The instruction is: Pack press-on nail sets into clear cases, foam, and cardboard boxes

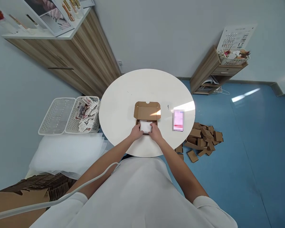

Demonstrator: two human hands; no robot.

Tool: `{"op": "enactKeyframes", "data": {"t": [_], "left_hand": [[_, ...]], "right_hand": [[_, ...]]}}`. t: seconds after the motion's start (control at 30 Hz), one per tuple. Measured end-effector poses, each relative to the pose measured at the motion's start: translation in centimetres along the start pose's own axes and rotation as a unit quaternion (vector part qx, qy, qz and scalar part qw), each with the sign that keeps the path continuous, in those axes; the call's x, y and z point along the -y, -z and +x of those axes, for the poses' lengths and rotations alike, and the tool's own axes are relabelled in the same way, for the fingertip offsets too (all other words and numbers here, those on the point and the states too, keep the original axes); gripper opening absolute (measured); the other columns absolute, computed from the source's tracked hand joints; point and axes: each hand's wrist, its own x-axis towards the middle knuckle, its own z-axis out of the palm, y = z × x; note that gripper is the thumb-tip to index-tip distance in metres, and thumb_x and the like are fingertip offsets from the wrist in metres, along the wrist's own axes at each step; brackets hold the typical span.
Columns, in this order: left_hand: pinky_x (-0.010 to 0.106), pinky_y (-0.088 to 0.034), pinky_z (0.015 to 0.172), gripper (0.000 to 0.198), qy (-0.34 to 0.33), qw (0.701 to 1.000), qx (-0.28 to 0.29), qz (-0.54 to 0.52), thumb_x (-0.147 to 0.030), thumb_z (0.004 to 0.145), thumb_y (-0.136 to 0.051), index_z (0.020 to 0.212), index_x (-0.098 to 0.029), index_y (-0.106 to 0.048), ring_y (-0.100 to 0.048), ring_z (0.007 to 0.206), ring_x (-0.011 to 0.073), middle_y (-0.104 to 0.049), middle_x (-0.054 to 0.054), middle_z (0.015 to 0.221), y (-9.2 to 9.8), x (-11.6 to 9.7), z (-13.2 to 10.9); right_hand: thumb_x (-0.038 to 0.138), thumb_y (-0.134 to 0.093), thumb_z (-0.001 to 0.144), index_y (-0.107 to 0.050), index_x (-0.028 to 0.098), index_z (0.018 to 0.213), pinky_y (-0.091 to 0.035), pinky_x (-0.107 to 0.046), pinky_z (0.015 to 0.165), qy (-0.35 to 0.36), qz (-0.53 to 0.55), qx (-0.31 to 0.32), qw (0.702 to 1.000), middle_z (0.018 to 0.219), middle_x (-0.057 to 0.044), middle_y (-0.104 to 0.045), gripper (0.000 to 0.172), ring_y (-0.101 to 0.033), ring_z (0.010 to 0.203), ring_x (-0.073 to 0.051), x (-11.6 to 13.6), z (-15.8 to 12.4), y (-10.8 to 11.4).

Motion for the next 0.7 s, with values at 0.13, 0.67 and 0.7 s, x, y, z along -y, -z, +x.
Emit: {"op": "enactKeyframes", "data": {"t": [0.13, 0.67, 0.7], "left_hand": [[0.034, -0.040, 0.078, 0.060, 0.011, 0.999, -0.023, -0.030, -0.013, 0.054, -0.061, 0.112, -0.018, -0.048, -0.054, 0.099, 0.0271, -0.058, 0.011, 0.110, -0.3, 0.8, 0.4], [0.040, -0.038, 0.084, 0.054, -0.051, 0.998, 0.013, -0.041, -0.021, 0.052, -0.070, 0.102, -0.019, -0.050, -0.049, 0.104, 0.0317, -0.052, 0.013, 0.111, -0.1, -1.0, -0.3], [0.040, -0.039, 0.084, 0.056, -0.071, 0.996, 0.010, -0.047, -0.022, 0.053, -0.070, 0.105, -0.019, -0.049, -0.049, 0.104, 0.0311, -0.052, 0.012, 0.110, 0.1, -1.0, -0.6]], "right_hand": [[0.006, -0.053, 0.062, -0.041, 0.018, 0.112, -0.039, -0.036, 0.084, -0.011, 0.001, 0.002, 1.000, 0.112, -0.010, -0.048, 0.053, -0.048, 0.102, -0.023, -0.1, 0.3, -0.4], [0.022, -0.061, 0.066, -0.045, 0.012, 0.117, -0.034, -0.039, 0.094, -0.004, -0.020, 0.061, 0.998, 0.136, -0.017, -0.024, 0.055, -0.034, 0.121, -0.030, 0.8, 0.2, 0.5], [0.023, -0.061, 0.065, -0.046, 0.013, 0.117, -0.033, -0.039, 0.095, 0.004, -0.007, 0.053, 0.999, 0.137, -0.016, -0.025, 0.055, -0.034, 0.121, -0.029, 0.9, 0.1, 0.9]]}}
